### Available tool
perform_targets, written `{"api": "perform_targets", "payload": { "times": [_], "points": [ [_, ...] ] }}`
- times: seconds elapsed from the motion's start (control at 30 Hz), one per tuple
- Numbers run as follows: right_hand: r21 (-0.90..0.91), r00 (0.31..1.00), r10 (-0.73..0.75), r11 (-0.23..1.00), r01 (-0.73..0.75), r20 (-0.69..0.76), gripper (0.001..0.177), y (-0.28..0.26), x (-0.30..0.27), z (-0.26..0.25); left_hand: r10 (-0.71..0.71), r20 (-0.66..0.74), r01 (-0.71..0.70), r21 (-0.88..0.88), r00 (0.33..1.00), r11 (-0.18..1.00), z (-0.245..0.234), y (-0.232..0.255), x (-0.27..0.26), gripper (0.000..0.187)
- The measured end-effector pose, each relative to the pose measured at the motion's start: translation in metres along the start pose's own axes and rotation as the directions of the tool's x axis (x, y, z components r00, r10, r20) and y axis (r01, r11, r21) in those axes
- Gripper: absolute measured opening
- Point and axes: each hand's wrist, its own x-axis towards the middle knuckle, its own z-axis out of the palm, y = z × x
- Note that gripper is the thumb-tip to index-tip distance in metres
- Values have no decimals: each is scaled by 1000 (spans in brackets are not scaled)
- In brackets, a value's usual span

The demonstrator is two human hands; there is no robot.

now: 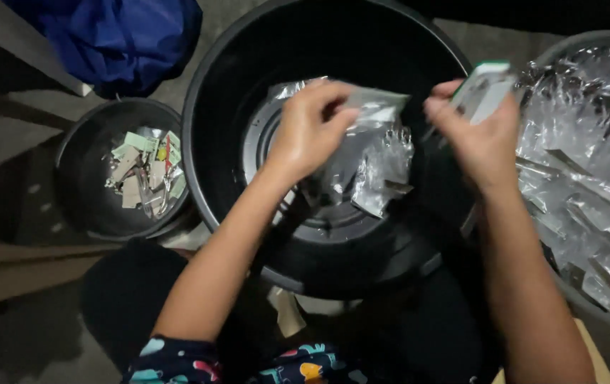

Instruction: Labeling and stapling small plastic bags containing hardware components

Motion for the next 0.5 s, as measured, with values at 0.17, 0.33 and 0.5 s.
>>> {"api": "perform_targets", "payload": {
  "times": [0.17,0.33,0.5],
  "points": [
    [100,960,226,972,-212,-164,43,24,-5,-11,112,265,-16,-338,958,941,27,11,44,19],
    [156,939,200,975,-161,-281,51,29,-11,-45,66,198,-22,-215,978,976,67,-114,69,22],
    [74,930,165,986,-149,-328,58,44,-28,-56,-656,-69,571,568,751,593,109,-248,4,53]
  ]
}}
